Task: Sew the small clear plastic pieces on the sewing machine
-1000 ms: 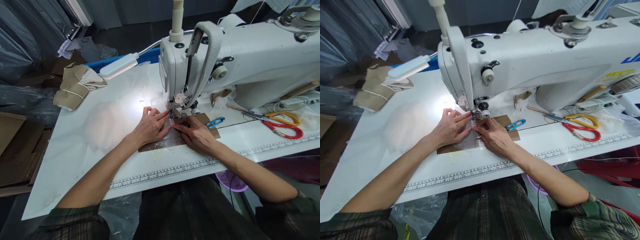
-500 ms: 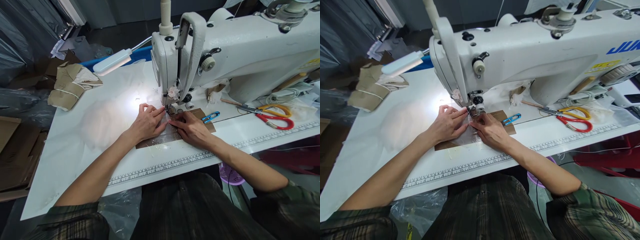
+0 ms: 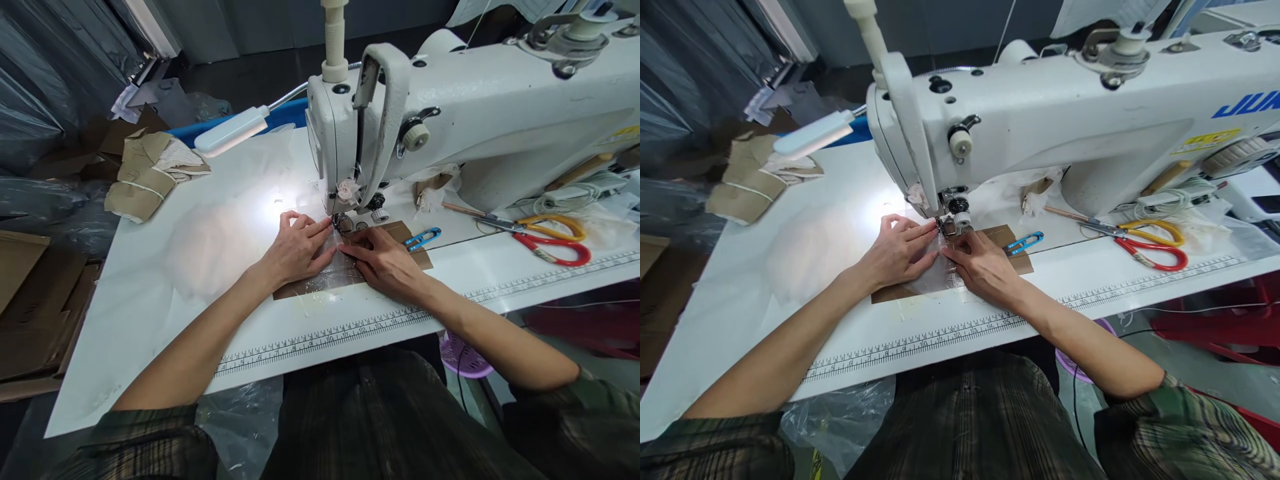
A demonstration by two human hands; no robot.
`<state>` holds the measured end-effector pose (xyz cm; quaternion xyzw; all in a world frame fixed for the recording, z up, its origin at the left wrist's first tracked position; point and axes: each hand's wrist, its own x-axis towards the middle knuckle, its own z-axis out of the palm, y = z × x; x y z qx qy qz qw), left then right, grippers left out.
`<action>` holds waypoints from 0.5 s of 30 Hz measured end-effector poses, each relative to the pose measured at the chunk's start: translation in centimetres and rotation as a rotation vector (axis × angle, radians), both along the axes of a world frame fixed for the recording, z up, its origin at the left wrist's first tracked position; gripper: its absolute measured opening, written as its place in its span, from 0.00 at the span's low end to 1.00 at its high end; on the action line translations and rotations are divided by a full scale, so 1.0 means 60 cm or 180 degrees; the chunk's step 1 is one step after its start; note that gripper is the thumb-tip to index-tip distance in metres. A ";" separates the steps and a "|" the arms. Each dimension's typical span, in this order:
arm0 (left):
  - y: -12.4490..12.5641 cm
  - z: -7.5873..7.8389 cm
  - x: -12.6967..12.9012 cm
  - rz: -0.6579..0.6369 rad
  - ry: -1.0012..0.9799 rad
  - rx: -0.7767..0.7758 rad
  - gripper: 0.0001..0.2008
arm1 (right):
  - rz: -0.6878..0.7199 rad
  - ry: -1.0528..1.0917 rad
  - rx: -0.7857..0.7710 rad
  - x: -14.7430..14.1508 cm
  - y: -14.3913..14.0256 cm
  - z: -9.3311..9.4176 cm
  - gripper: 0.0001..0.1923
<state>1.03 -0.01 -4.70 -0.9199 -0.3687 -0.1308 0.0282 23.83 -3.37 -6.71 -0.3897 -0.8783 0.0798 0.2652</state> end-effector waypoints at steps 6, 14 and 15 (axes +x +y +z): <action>-0.002 -0.003 -0.001 0.0025 -0.0038 0.0015 0.18 | -0.0002 0.0045 -0.0026 0.000 -0.001 0.000 0.20; -0.007 -0.001 0.002 0.0112 -0.0066 -0.0061 0.19 | -0.0022 0.0086 -0.0009 -0.001 -0.001 0.002 0.19; -0.008 0.000 0.002 0.0115 -0.0062 -0.0072 0.19 | -0.0016 0.0098 -0.0020 -0.001 -0.001 0.002 0.19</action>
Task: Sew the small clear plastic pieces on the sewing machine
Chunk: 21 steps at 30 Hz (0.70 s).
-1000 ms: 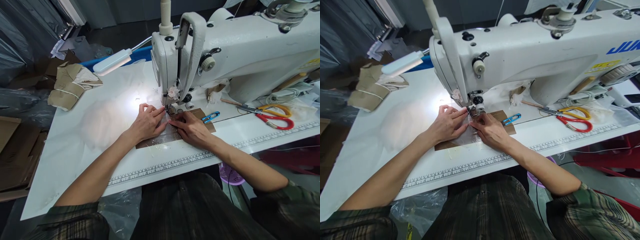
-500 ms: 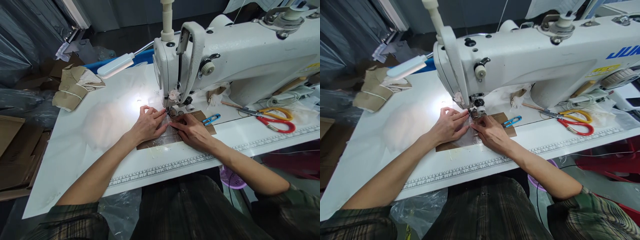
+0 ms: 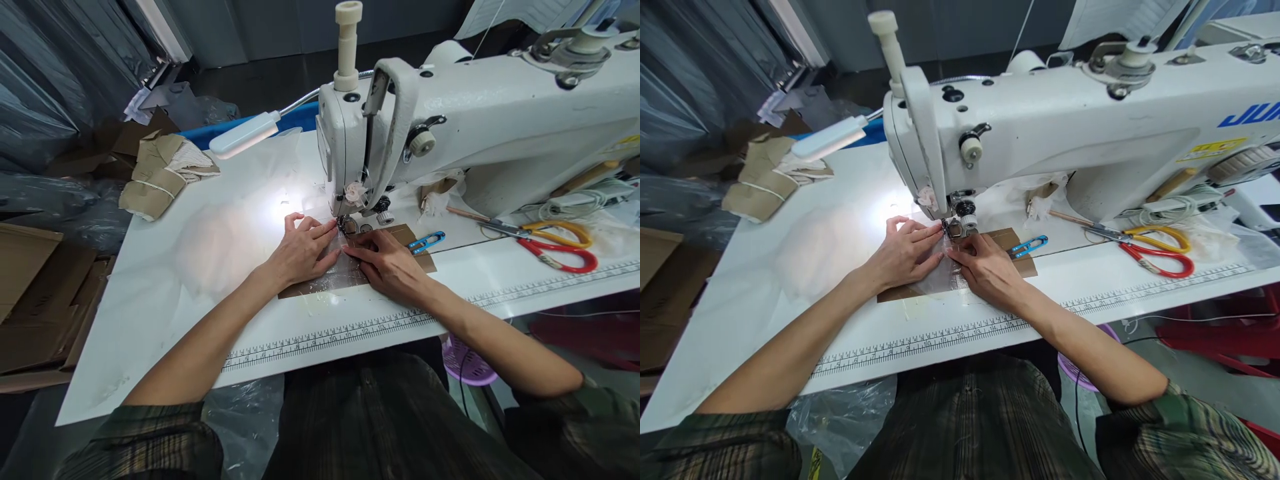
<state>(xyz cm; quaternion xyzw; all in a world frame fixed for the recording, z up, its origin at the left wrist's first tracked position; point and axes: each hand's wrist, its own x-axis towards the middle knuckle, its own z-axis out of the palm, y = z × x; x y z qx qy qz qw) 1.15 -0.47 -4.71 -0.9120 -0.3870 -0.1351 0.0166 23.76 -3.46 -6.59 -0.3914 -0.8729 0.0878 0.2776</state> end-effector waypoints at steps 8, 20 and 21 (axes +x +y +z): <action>0.000 0.001 0.000 0.0003 -0.0019 -0.0036 0.19 | -0.0010 0.0041 -0.0057 -0.001 0.000 -0.001 0.18; 0.003 -0.003 -0.003 -0.0036 -0.0052 0.0035 0.19 | 0.0007 0.0100 0.0006 -0.001 0.001 -0.006 0.18; 0.004 -0.003 -0.003 -0.0051 -0.0063 0.0043 0.19 | 0.0003 0.0096 0.0008 -0.001 0.001 -0.006 0.17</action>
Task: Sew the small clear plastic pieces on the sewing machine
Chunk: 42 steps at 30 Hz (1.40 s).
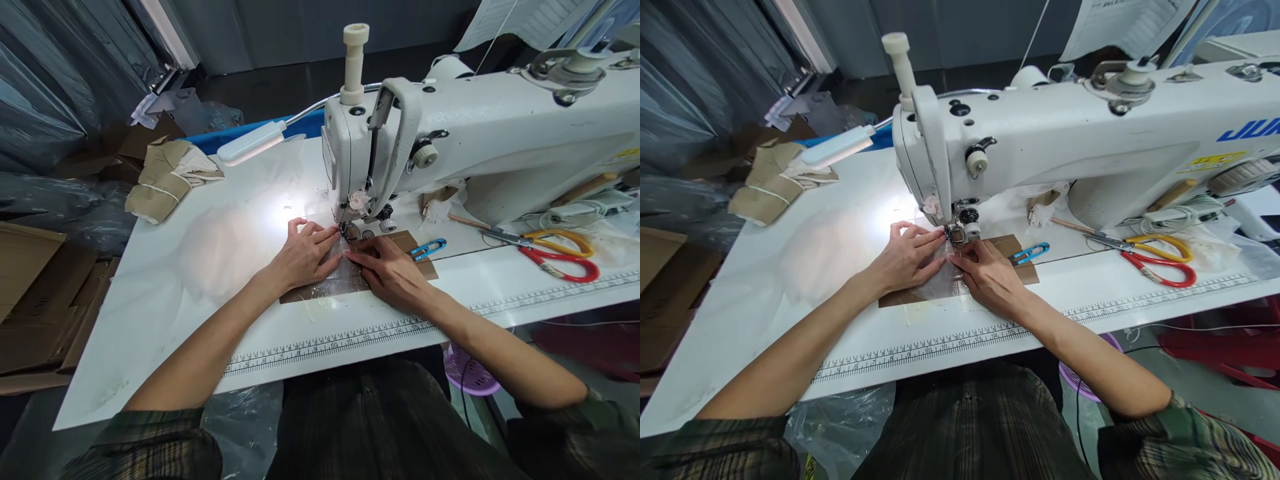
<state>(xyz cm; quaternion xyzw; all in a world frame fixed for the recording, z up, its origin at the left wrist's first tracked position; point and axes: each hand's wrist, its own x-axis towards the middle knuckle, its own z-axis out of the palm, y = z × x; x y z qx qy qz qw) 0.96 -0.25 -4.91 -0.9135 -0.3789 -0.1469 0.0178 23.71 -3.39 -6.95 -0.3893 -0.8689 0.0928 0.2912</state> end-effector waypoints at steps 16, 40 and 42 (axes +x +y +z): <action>-0.001 -0.004 0.002 -0.0049 0.0005 0.0134 0.18 | -0.0037 -0.0069 0.0020 -0.001 -0.002 0.000 0.18; -0.009 0.004 0.008 -0.0437 0.0099 0.0576 0.13 | -0.0033 -0.0095 -0.0076 0.003 -0.002 0.005 0.20; -0.009 0.002 0.008 -0.0372 0.0094 0.0555 0.13 | -0.0046 -0.0128 -0.0111 0.003 -0.002 0.005 0.20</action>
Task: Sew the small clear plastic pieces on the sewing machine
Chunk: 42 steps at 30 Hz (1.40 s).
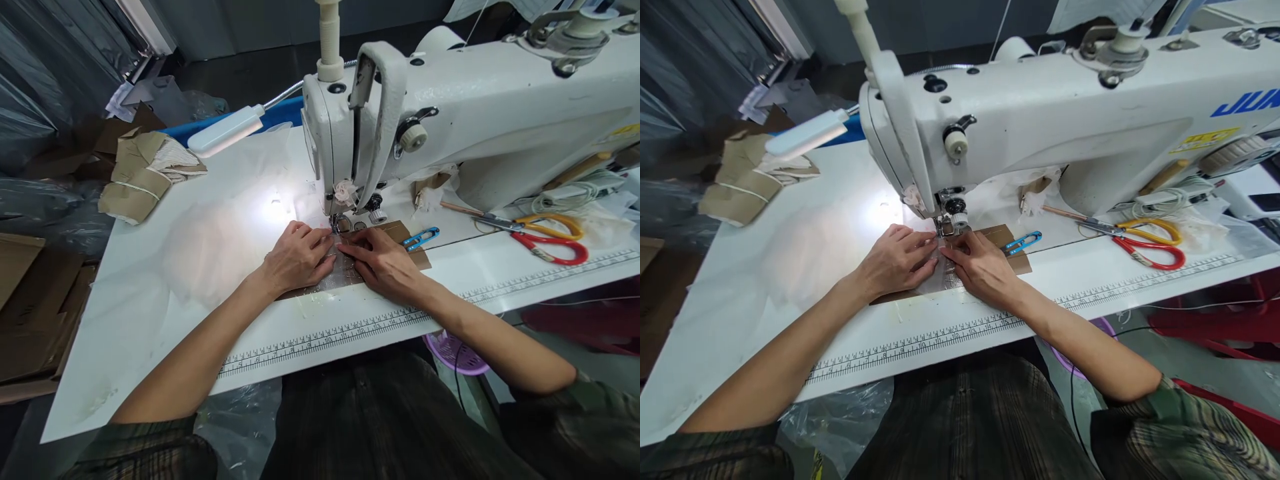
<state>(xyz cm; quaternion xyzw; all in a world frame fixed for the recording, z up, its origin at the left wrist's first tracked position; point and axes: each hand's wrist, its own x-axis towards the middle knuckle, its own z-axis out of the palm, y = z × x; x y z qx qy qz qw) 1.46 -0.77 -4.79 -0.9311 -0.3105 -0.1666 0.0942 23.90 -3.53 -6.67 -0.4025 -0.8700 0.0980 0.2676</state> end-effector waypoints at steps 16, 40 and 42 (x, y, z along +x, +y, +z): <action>0.002 -0.004 0.007 0.0492 0.0157 -0.0294 0.18 | 0.0012 -0.0077 -0.0104 0.001 -0.001 -0.001 0.21; -0.019 0.019 -0.032 -0.0161 -0.0588 -0.1309 0.11 | -0.0202 0.0888 -0.0264 0.013 0.015 0.010 0.15; -0.017 0.013 -0.031 -0.0095 -0.0675 -0.1288 0.11 | -0.0113 0.0867 -0.0311 0.015 0.015 0.011 0.15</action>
